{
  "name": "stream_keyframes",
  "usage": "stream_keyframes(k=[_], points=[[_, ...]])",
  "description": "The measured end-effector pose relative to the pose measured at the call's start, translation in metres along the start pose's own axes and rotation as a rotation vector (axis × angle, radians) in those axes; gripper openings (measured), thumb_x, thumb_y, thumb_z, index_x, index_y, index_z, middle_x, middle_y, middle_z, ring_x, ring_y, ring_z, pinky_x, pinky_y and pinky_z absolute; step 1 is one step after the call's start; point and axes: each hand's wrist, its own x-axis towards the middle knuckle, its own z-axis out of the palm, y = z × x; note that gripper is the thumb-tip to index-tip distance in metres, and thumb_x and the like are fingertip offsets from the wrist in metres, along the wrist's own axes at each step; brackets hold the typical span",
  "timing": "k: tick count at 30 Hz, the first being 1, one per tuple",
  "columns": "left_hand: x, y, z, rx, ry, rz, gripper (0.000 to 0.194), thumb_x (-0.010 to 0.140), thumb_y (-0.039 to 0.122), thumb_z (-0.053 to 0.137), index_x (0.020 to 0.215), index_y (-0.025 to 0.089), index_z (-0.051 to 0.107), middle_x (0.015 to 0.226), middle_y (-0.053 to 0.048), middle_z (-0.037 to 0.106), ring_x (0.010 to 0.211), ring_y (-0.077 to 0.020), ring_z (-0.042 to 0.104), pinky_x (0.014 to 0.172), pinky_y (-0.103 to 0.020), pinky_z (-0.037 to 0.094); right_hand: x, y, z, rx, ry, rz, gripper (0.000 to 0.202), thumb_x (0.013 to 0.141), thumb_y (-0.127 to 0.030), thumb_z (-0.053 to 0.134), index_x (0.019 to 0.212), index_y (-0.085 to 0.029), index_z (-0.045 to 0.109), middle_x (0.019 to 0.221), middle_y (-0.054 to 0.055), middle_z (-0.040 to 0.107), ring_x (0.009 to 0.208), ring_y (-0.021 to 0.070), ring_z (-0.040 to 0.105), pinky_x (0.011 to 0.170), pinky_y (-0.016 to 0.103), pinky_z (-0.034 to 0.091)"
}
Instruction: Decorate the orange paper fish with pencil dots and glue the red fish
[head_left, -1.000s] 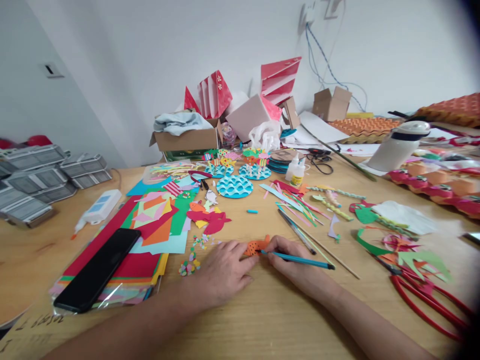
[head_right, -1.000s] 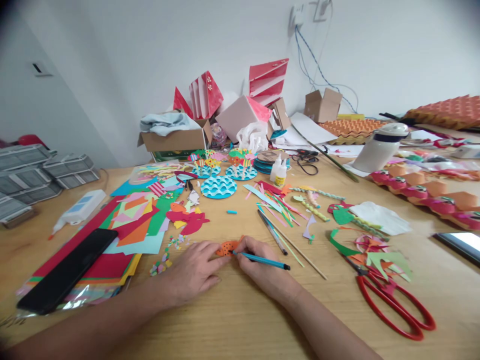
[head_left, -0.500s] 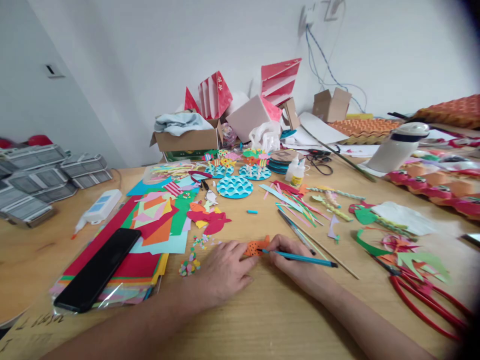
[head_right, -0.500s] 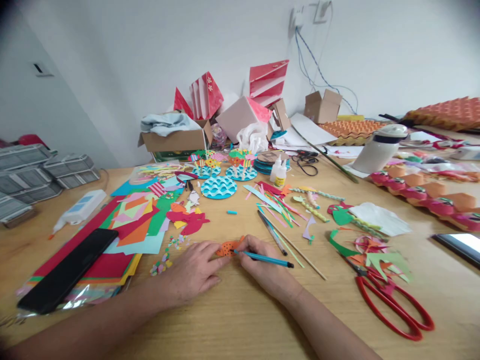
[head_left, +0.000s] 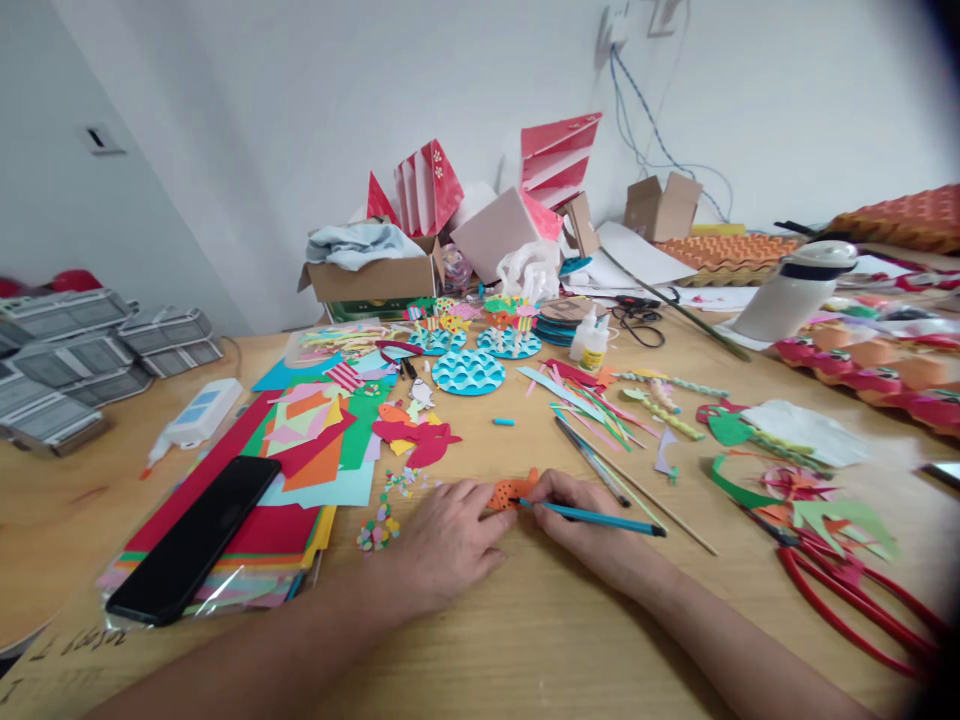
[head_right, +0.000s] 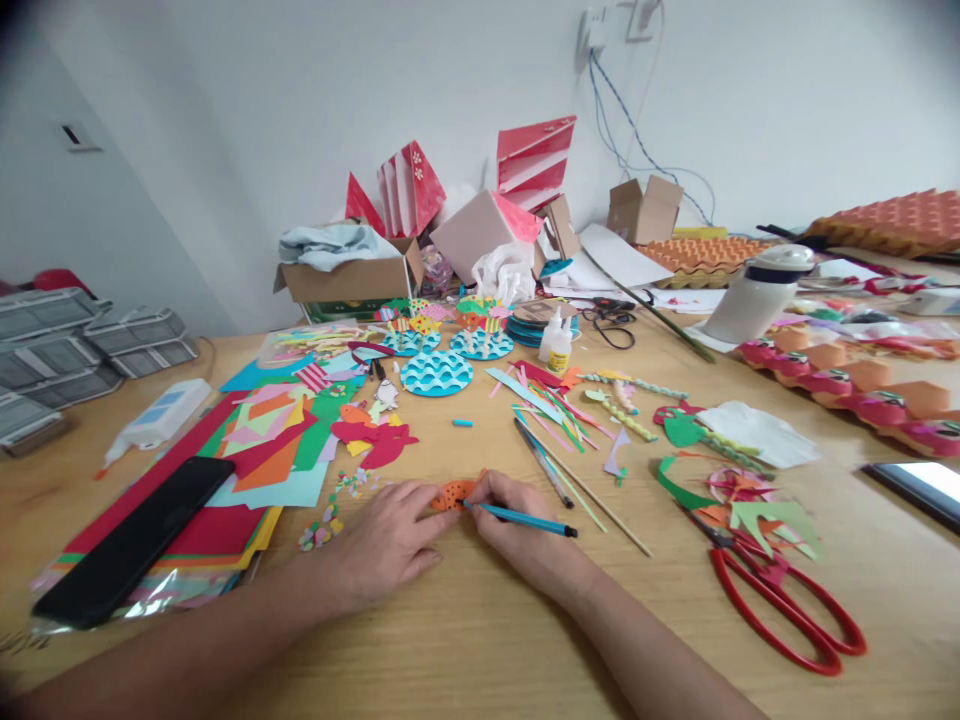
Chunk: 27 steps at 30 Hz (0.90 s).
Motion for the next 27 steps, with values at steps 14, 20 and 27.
stream_keyframes(k=[14, 20, 27], points=[[0.0, 0.0003, 0.0016, 0.041, 0.018, 0.012, 0.039, 0.082, 0.031, 0.056, 0.119, 0.022, 0.047, 0.109, -0.008, 0.047, 0.1, -0.0241, 0.043, 0.084, -0.039, 0.04, -0.0003, 0.0014, -0.0019, 0.027, 0.027, 0.007, 0.007, 0.069, -0.02, 0.045, 0.066, -0.019, 0.052, 0.058, -0.003, 0.054, 0.053, 0.0108, 0.047, 0.048, 0.021, 0.034], [-0.0001, 0.0008, 0.0009, 0.032, 0.013, 0.016, 0.039, 0.082, 0.031, 0.055, 0.119, 0.022, 0.046, 0.109, -0.008, 0.048, 0.101, -0.0241, 0.043, 0.084, -0.039, 0.039, -0.0006, -0.0012, -0.0039, 0.012, 0.036, 0.016, 0.008, 0.07, -0.02, 0.045, 0.064, -0.02, 0.05, 0.057, -0.004, 0.053, 0.053, 0.0104, 0.046, 0.048, 0.021, 0.034], [0.0004, 0.0011, 0.0025, 0.043, 0.026, 0.014, 0.039, 0.083, 0.032, 0.054, 0.12, 0.022, 0.046, 0.109, -0.007, 0.048, 0.099, -0.0242, 0.043, 0.082, -0.039, 0.04, -0.0002, -0.0028, -0.002, 0.0, 0.04, 0.036, 0.008, 0.069, -0.018, 0.045, 0.065, -0.019, 0.051, 0.058, -0.004, 0.053, 0.053, 0.0103, 0.047, 0.048, 0.021, 0.035]])
